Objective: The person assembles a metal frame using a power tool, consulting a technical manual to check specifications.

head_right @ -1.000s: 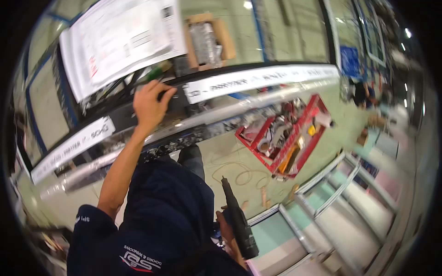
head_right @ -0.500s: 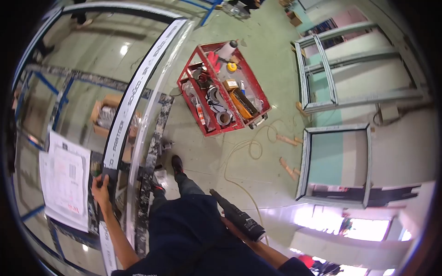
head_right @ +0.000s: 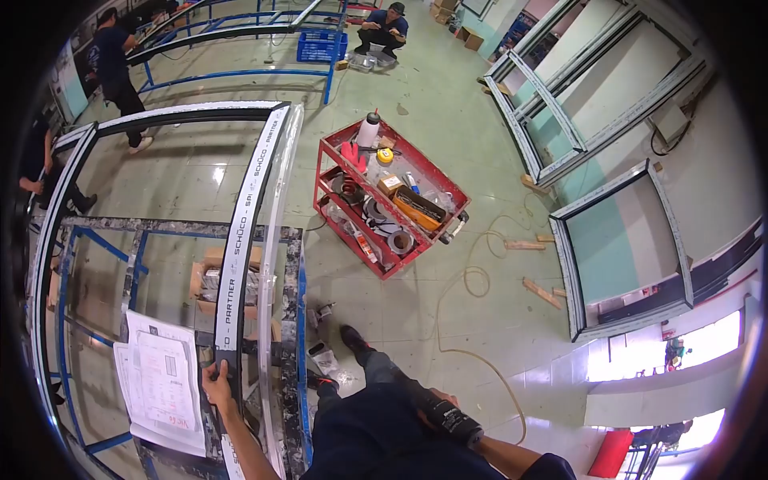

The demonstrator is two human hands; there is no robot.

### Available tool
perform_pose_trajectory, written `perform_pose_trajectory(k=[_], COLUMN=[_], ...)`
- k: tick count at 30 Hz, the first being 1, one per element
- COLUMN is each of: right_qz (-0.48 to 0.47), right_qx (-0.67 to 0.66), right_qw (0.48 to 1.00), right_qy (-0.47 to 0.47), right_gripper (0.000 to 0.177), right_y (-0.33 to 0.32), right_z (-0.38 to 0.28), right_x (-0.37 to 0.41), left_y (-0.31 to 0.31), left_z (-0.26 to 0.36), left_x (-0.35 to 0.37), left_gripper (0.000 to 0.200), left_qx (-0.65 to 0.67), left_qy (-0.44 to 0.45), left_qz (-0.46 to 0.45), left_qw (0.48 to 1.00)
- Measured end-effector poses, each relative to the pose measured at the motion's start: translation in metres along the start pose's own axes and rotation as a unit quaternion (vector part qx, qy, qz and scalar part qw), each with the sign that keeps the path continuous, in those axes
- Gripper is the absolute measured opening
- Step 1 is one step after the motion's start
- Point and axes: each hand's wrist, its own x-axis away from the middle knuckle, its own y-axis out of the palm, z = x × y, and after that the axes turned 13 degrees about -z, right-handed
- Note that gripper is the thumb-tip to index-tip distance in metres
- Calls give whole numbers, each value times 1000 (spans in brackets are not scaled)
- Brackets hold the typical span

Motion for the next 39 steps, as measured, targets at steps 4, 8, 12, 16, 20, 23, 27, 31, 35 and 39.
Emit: perform_pose_trajectory(k=[4, 8, 12, 16, 20, 23, 27, 31, 35, 39], right_qz=[8, 35, 106, 241, 224, 122, 58, 68, 153, 188], right_qx=[17, -243, -149, -208, -190, -218, -257, -278, -236, -110], right_qw=[1000, 959, 968, 901, 880, 876, 871, 877, 890, 910], right_qy=[16, -138, -174, -296, -372, -412, -415, -386, -358, -352], right_gripper=[29, 21, 33, 41, 37, 36, 35, 36, 36, 37], right_y=[-10, -43, -93, -157, -202, -213, -206, -196, -201, -221], right_z=[7, 32, 57, 59, 111, 145, 179, 200, 202, 197], right_x=[-8, -18, -50, -75, -90, -84, -49, -21, -16, -24], left_y=[-4, 25, 143, 238, 345, 371, 383, 402, 428, 460], left_z=[-4, -8, 113, 221, 210, 228, 233, 235, 269, 294], left_x=[-5, 25, 156, 262, 267, 280, 267, 249, 272, 282], left_gripper=[34, 40, 51, 47, 36, 38, 42, 45, 28, 31], left_qx=[29, -264, -3, -93, -83, -31, 11, 44, 87, 72], left_qy=[-3, 113, 240, 268, 90, 23, -10, -44, -157, -163], left_qz=[-22, 177, -99, -513, -694, -654, -609, -609, -665, -720], left_qw=[999, 941, 966, 810, 709, 755, 793, 791, 725, 671])
